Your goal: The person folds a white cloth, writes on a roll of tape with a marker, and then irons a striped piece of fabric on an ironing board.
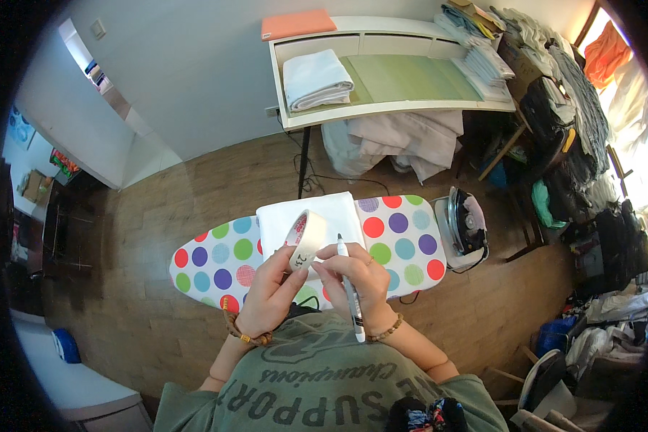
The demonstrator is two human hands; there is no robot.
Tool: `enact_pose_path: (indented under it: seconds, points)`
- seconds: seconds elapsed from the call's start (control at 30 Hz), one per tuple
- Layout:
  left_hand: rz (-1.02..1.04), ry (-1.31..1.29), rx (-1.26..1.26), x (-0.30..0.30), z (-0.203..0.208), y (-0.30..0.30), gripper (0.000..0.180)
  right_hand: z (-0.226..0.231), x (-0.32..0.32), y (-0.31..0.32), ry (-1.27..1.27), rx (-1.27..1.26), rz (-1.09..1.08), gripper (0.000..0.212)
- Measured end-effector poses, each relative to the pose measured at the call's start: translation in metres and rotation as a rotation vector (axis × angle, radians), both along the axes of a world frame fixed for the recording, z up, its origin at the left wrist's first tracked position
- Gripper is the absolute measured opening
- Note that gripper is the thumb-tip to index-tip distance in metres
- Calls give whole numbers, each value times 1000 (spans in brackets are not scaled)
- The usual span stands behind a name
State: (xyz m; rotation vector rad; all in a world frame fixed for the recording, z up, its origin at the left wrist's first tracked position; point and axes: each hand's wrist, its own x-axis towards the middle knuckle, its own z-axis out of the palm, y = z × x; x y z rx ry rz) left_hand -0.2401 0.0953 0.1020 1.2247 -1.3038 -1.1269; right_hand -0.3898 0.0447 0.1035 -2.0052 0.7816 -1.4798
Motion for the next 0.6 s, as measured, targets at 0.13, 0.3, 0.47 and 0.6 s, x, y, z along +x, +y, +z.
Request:
enact_pose_path:
  seconds: [0.13,0.3,0.47,0.6]
  points:
    - [45,-92,-87,-4,1,1,26,-3,1,-2,-11,-85,8,28]
    - [34,-191,-107,-5,10,2,23,3,2,4,-23,-22,-40,27]
    - [50,-190,-163,-8,10,0,22,1,2,4,-35,-34,-43,29]
    - [47,-228,-180,-8,9,-1,22,-2,1,2,-55,-37,-40,28]
